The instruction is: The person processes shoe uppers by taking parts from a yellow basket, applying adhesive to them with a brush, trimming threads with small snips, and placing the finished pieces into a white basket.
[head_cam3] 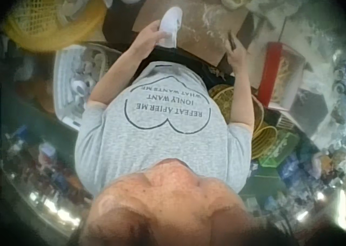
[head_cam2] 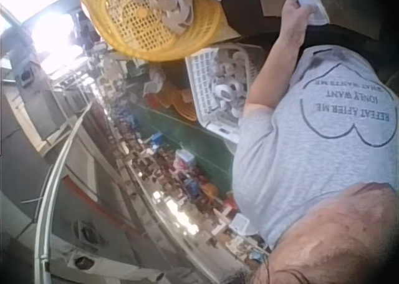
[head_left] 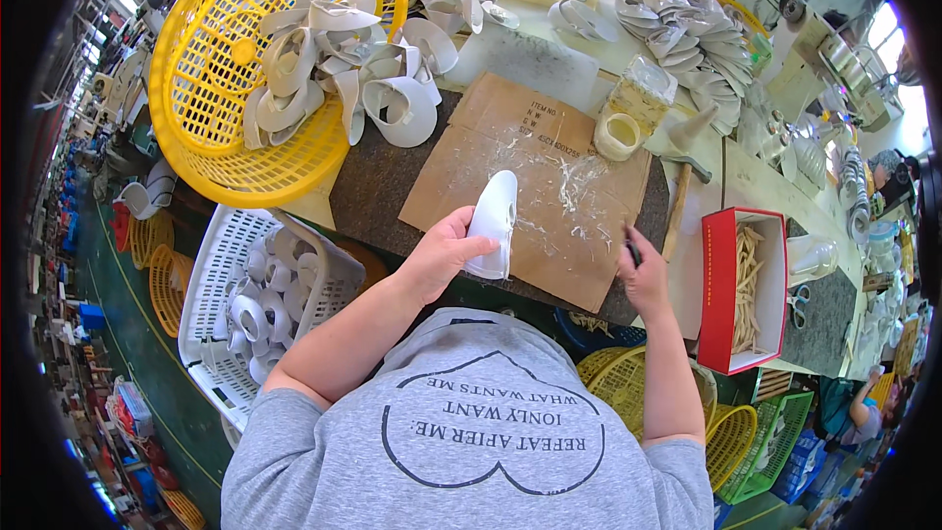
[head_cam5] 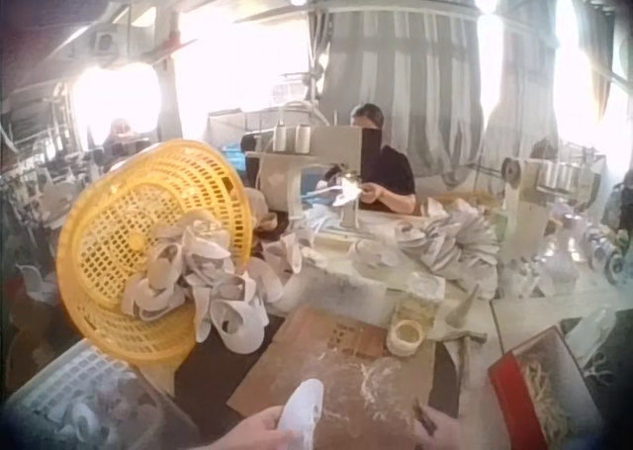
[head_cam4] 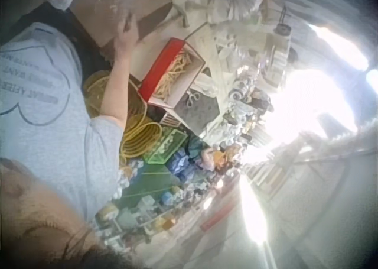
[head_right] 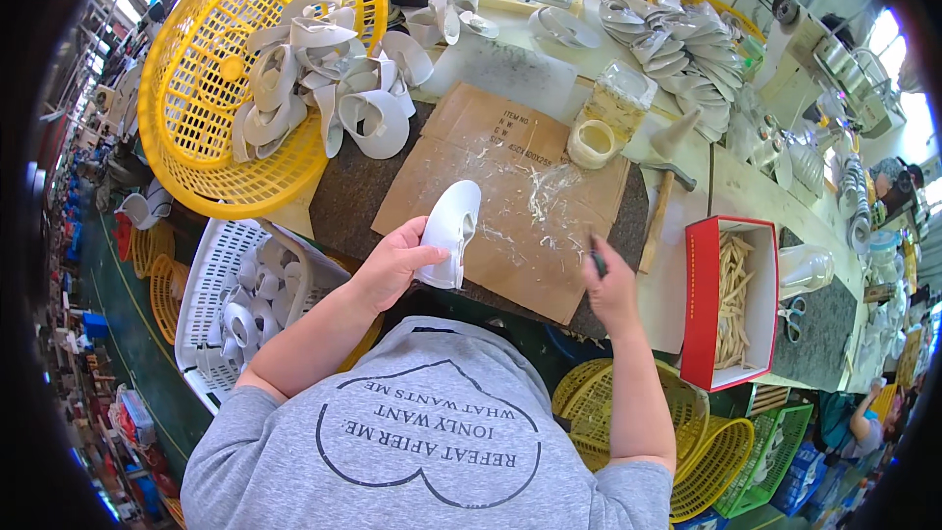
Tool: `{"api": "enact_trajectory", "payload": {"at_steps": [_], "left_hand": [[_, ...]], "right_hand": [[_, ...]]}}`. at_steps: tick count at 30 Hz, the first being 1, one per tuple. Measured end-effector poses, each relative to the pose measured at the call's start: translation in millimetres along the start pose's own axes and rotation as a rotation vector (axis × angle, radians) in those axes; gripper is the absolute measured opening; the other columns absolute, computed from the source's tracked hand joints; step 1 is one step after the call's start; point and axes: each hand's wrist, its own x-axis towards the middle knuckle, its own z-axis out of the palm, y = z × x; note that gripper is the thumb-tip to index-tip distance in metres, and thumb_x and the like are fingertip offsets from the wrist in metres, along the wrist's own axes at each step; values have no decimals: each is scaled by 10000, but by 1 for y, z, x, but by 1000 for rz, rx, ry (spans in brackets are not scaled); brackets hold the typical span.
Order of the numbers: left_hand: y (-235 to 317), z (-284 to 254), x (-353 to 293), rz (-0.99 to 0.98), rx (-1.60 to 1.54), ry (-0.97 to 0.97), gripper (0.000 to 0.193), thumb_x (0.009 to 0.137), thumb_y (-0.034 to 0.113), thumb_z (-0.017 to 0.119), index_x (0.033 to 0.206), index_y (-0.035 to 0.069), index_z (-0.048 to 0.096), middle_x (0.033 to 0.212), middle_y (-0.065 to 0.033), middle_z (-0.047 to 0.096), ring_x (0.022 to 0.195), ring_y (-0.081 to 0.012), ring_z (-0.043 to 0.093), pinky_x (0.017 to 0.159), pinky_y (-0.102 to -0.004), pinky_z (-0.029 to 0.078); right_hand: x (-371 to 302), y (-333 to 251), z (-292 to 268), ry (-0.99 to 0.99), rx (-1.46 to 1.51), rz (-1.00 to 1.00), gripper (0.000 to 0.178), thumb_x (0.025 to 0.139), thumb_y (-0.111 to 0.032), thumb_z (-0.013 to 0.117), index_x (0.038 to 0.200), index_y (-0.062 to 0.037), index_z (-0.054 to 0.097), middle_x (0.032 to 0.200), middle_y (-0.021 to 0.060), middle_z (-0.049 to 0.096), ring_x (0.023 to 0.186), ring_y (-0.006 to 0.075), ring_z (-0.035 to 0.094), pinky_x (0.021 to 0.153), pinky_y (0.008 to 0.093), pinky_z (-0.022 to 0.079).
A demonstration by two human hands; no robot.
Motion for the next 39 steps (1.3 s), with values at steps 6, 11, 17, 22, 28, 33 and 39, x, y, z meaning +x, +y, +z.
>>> {"api": "enact_trajectory", "payload": {"at_steps": [6,11,17,22,28,33,39], "left_hand": [[12,14,3,17,177,-19,395,817,59,599,1183,4,460,1012,-50,569,911,-110,549,827,-270,446],[17,19,3,85,214,29,367,823,51,583,1166,6,462,1015,-48,557,912,-105,539,822,-269,444],[25,19,3,76,233,3,357,825,38,576,1160,6,455,1013,-47,552,906,-101,542,812,-264,448],[20,17,7,170,250,0,341,828,19,569,1148,13,453,1006,-40,550,899,-89,543,807,-255,450],[19,16,3,228,287,27,323,833,10,560,1139,12,457,997,-36,553,881,-82,549,794,-246,454],[23,13,0,163,308,5,331,830,12,563,1144,4,459,968,-31,563,864,-82,556,785,-247,460],[27,9,-3,77,277,-112,347,811,14,568,1146,1,479,986,-45,586,873,-92,566,776,-241,454]], "right_hand": [[-4,-101,17,-228,-301,-456,379,800,-187,636,1155,-71,570,871,124,630,799,287,595,695,358,450],[-4,-113,29,-206,-398,-628,337,777,-188,648,1090,-76,593,832,68,639,762,248,598,655,357,429],[1,-121,35,-224,-474,-618,325,794,-201,636,1084,-62,594,832,77,642,757,246,605,656,353,433],[1,-121,43,-244,-356,-496,292,826,-232,605,1062,-60,605,830,104,636,762,273,602,654,369,441],[0,-132,44,-261,-334,-430,288,823,-231,609,1053,-58,604,813,107,626,746,276,596,640,368,435],[4,-129,35,-170,-606,-757,346,780,-229,655,1069,-54,582,719,57,587,667,222,572,604,334,408],[23,-128,13,-469,-573,-846,353,781,-238,656,1098,-104,573,718,37,572,661,218,566,607,338,411]]}}
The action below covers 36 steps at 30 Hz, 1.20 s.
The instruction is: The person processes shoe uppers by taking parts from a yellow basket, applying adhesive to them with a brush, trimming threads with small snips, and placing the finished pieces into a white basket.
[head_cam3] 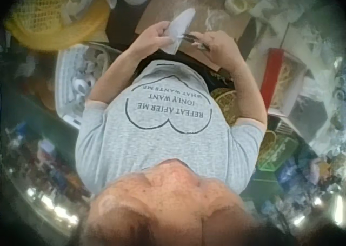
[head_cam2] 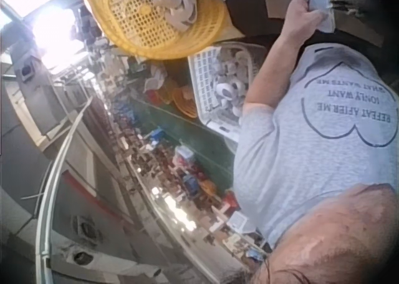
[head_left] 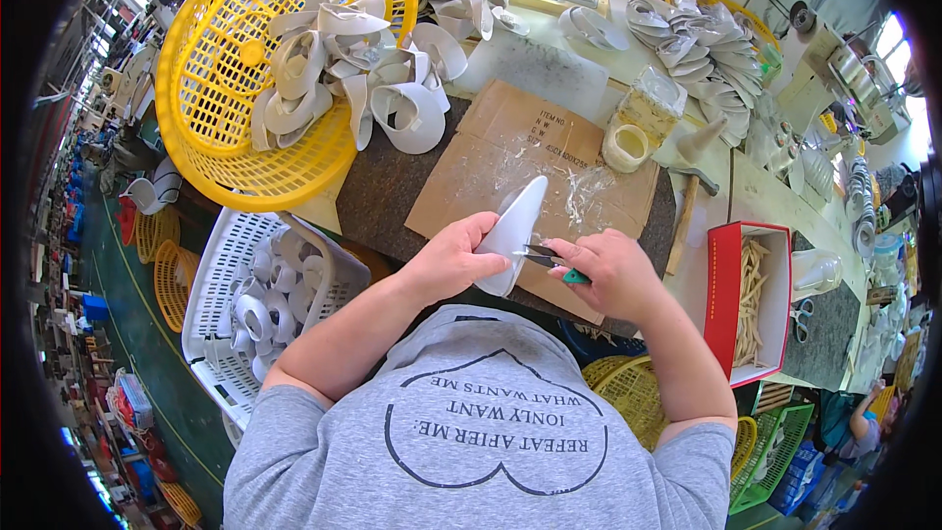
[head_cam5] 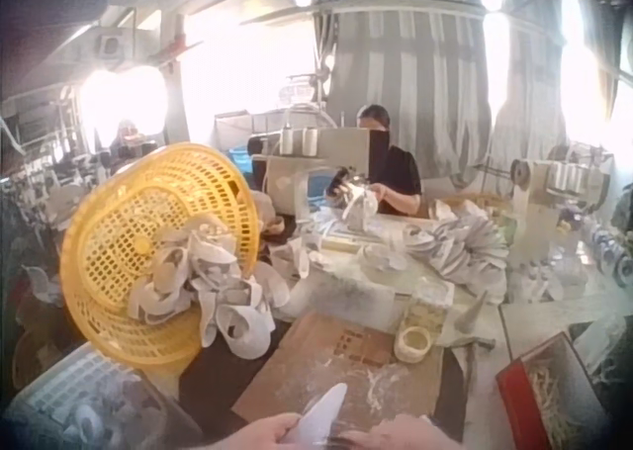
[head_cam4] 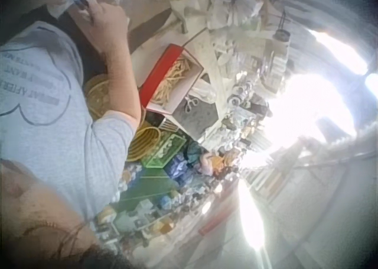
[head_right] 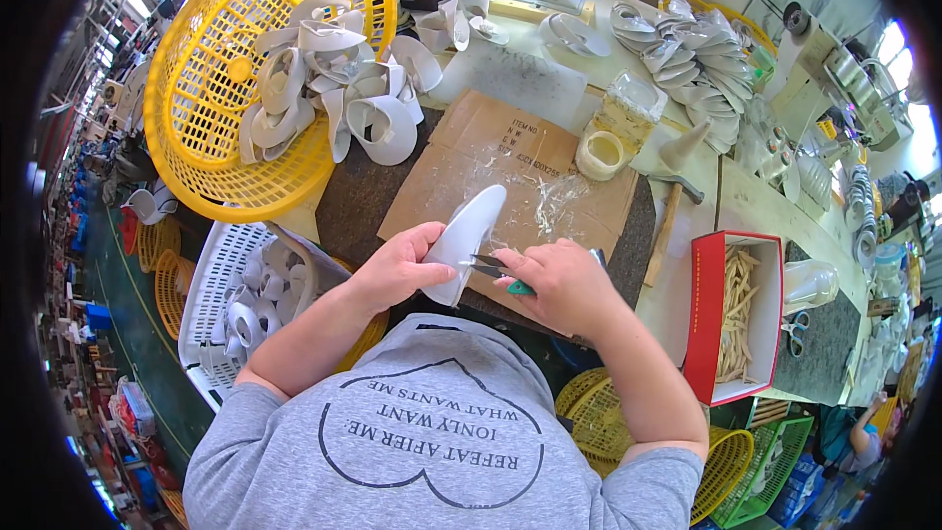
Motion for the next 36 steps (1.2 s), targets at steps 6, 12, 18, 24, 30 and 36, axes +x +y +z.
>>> {"api": "enact_trajectory", "payload": {"at_steps": [6,12,18,24,30,36], "left_hand": [[16,-2,1,-170,-101,-225,434,728,49,594,1149,-18,509,972,-60,617,879,-108,576,806,-242,437],[14,-6,2,-160,-186,-208,436,734,63,621,1146,-25,508,980,-69,616,883,-114,582,803,-244,441],[14,-10,3,-156,-119,-159,429,746,69,628,1146,-22,503,973,-66,613,883,-117,584,804,-248,446],[17,-4,5,-138,-2,-95,392,780,45,598,1151,-15,488,990,-54,596,880,-102,566,786,-242,446],[15,-3,8,-76,148,-46,330,798,52,593,1107,-11,492,934,-33,571,838,-84,539,748,-236,442],[11,-2,7,-70,167,-17,330,804,55,587,1110,-14,484,940,-35,566,834,-83,536,746,-232,441]], "right_hand": [[5,14,-11,-83,86,-192,330,770,-202,665,1084,-129,594,745,22,603,698,211,586,643,329,426],[-5,7,3,16,225,-80,290,766,-175,665,1046,-112,619,734,54,604,708,240,590,645,346,434],[-10,5,12,226,393,52,258,780,-178,656,1019,-84,631,738,96,605,693,287,574,621,374,428],[0,2,-1,73,259,47,261,793,-204,642,1026,-86,627,764,97,619,677,295,565,615,378,428],[0,0,3,87,215,76,267,787,-211,647,1025,-93,621,744,86,611,668,285,575,609,376,429],[4,-5,3,77,101,62,268,774,-209,660,1012,-99,607,722,65,605,661,257,588,596,363,426]]}}
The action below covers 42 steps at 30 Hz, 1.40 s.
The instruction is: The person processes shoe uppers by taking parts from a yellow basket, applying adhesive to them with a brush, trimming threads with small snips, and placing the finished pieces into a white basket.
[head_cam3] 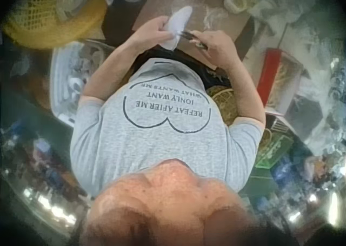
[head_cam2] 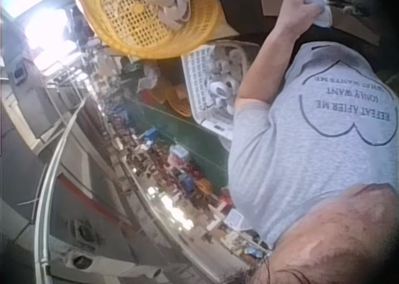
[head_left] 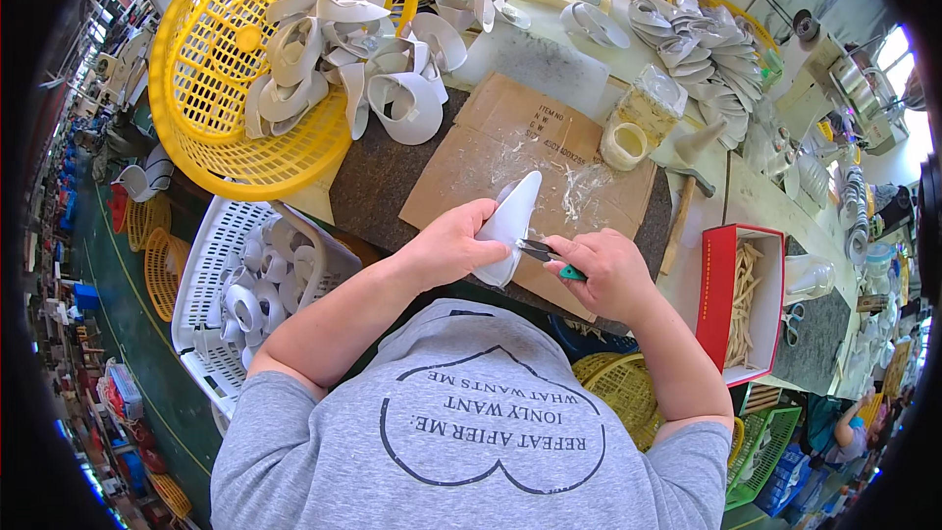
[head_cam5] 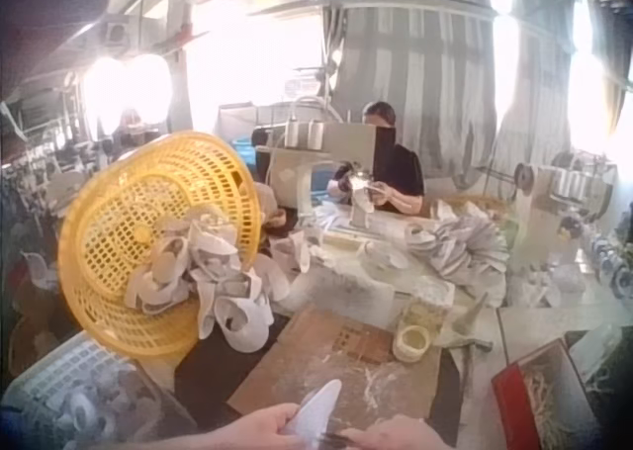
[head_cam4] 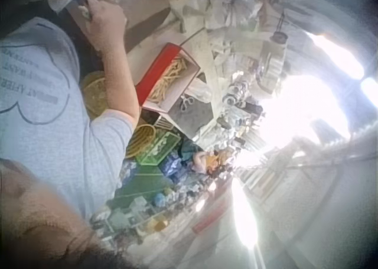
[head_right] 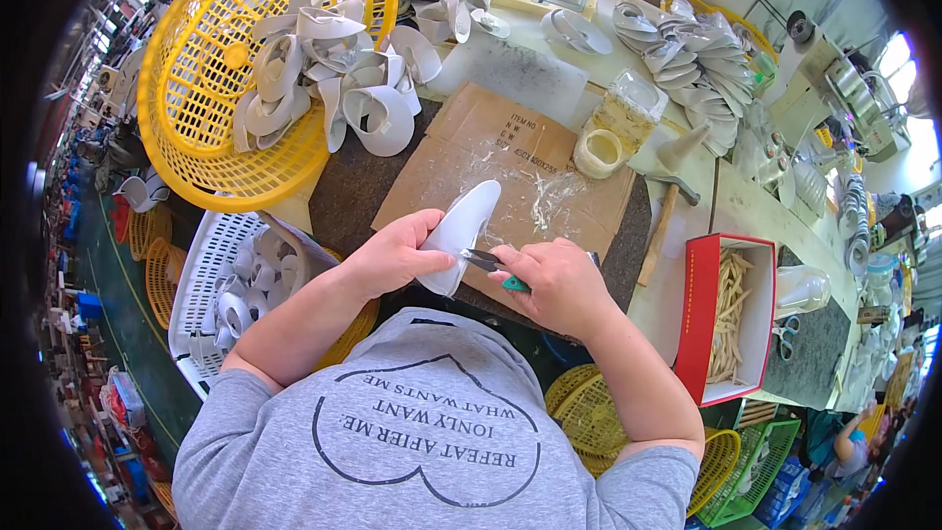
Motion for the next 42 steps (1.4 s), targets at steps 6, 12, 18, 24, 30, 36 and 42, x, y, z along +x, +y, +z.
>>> {"api": "enact_trajectory", "payload": {"at_steps": [6,12,18,24,30,36,42], "left_hand": [[6,1,-4,37,84,38,341,798,55,586,1113,-22,480,939,-39,562,841,-87,534,752,-239,442],[2,1,-5,58,15,32,351,777,98,592,1088,-38,501,929,-75,572,839,-119,543,750,-264,446],[-5,1,-5,42,-116,-9,352,783,80,586,1105,-30,495,954,-58,570,863,-109,543,771,-259,447],[-11,4,-3,25,-168,14,390,814,32,585,1182,-17,464,1020,-50,576,908,-104,558,809,-260,452],[-32,-1,1,57,-191,89,345,854,37,533,1191,8,463,1027,-43,584,918,-112,562,828,-265,448],[-75,-5,5,-83,-282,141,306,919,159,500,1187,13,484,1038,-48,596,934,-119,560,842,-283,438],[-90,2,6,-174,-333,198,360,934,275,500,1187,18,496,996,-34,593,901,-123,542,823,-278,412]], "right_hand": [[2,-1,5,25,-30,-6,259,772,-204,662,1000,-98,603,704,58,595,651,245,590,588,355,425],[-1,5,13,57,105,17,225,778,-187,653,979,-89,624,730,71,617,669,258,597,593,357,431],[-10,-1,20,93,190,108,208,794,-163,641,973,-58,642,800,93,643,728,273,608,638,349,453],[-25,-2,47,270,630,498,274,878,-230,578,1062,-32,623,928,148,651,801,272,624,745,331,468],[-68,49,65,232,142,622,352,874,-321,561,1097,-51,593,966,153,644,875,311,616,753,371,473],[-116,89,78,1,-339,657,374,821,-350,593,1166,-210,563,782,96,539,729,289,573,662,398,462],[-137,92,73,100,-304,687,397,763,-279,668,1145,-213,582,780,74,488,762,261,556,646,382,461]]}}
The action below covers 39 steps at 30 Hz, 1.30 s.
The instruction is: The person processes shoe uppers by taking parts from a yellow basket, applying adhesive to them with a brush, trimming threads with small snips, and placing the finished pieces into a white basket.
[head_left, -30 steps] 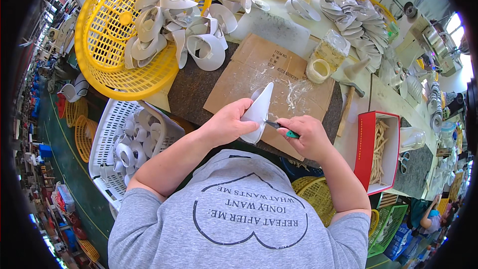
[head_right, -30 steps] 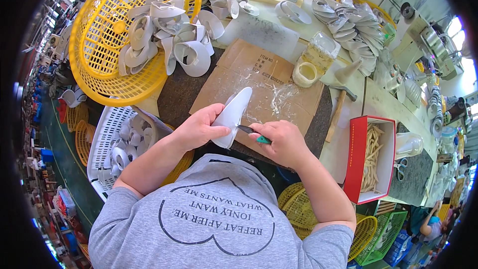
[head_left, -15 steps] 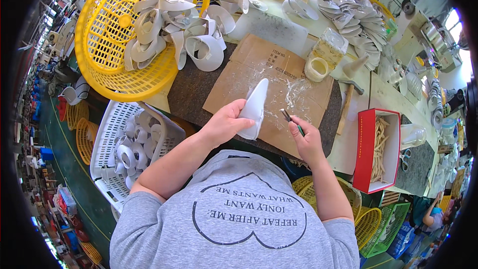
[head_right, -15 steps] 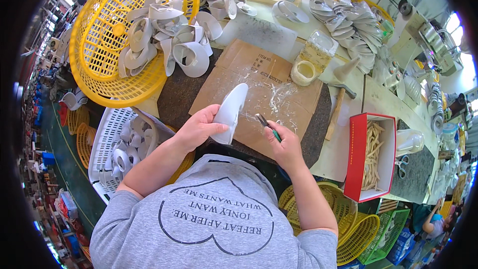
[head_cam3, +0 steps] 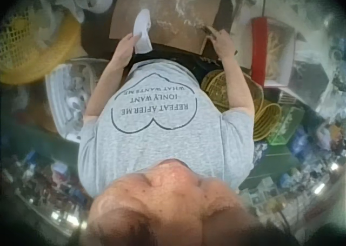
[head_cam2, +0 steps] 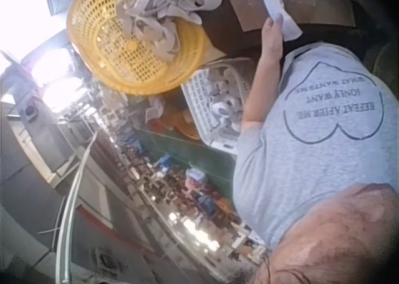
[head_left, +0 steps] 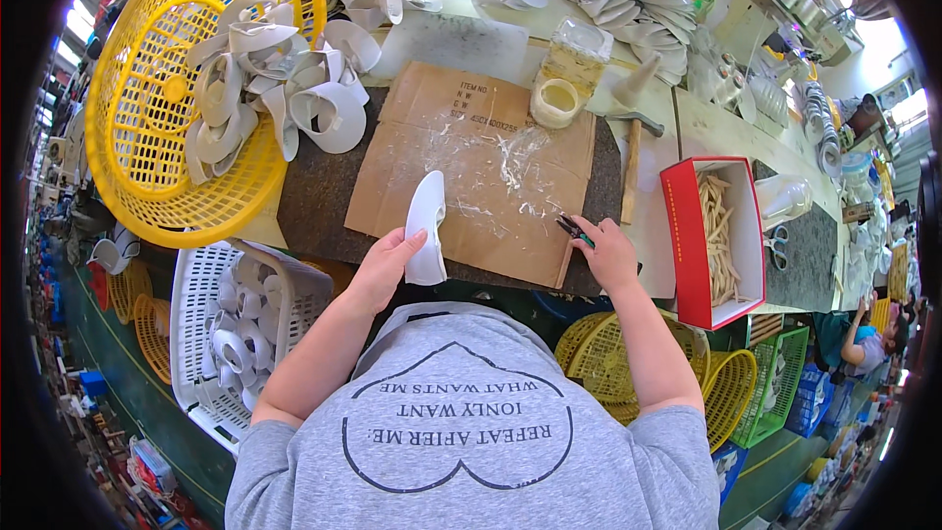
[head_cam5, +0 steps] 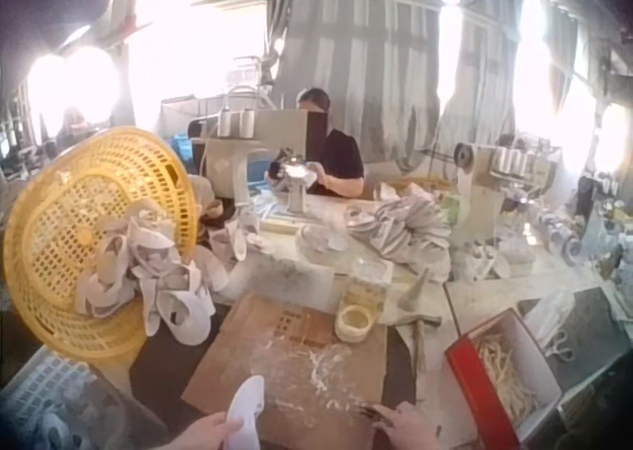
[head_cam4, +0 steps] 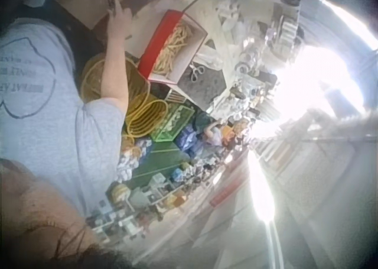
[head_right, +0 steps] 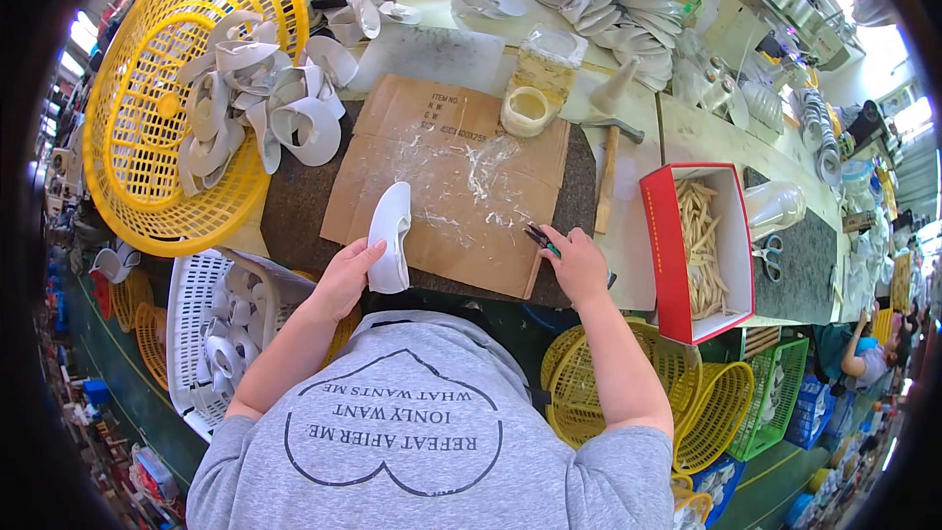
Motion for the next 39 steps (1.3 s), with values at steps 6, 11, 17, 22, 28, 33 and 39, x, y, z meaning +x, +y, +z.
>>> {"api": "enact_trajectory", "payload": {"at_steps": [6,11,17,22,28,33,39], "left_hand": [[-6,-5,3,-36,67,53,332,915,240,530,1160,16,516,1030,-49,596,941,-138,543,847,-314,416],[-19,-14,7,-48,-9,24,271,903,191,533,1119,28,540,980,-32,616,889,-125,570,812,-295,441],[-8,0,7,0,-80,13,210,898,149,510,1053,16,557,906,-67,626,809,-142,603,743,-299,477],[-12,-2,9,14,-180,33,203,900,131,492,1052,7,547,905,-85,627,807,-170,615,742,-313,489],[-13,-6,12,-32,-257,62,233,898,114,485,1097,-4,520,930,-103,623,847,-193,619,789,-340,493],[-5,-14,9,-3,-306,74,278,887,97,482,1138,-22,499,975,-116,604,901,-200,600,842,-353,473],[-3,-20,4,48,-415,14,317,862,92,460,1162,-7,483,1015,-117,601,942,-218,586,871,-375,452]], "right_hand": [[-14,19,-2,48,119,81,284,755,-219,672,1026,-151,627,836,73,541,761,267,555,667,380,463],[-8,14,2,153,109,-1,233,739,-161,660,961,-100,624,849,69,559,768,269,553,675,384,462],[15,-7,-5,83,-263,-171,200,711,-134,614,903,-89,580,789,52,535,811,244,516,686,372,423],[-8,-16,-5,5,-9,-87,136,795,-157,551,836,-50,625,717,76,571,695,242,538,603,364,417],[-5,21,18,-447,958,755,195,829,-272,606,840,-89,672,624,121,605,596,283,599,570,409,455],[-32,-3,-2,-122,-50,160,213,831,-299,587,888,-109,662,721,162,620,728,347,596,636,444,464],[-16,23,-11,-223,251,302,318,786,-366,647,893,-67,655,793,167,625,783,348,600,692,437,473]]}}
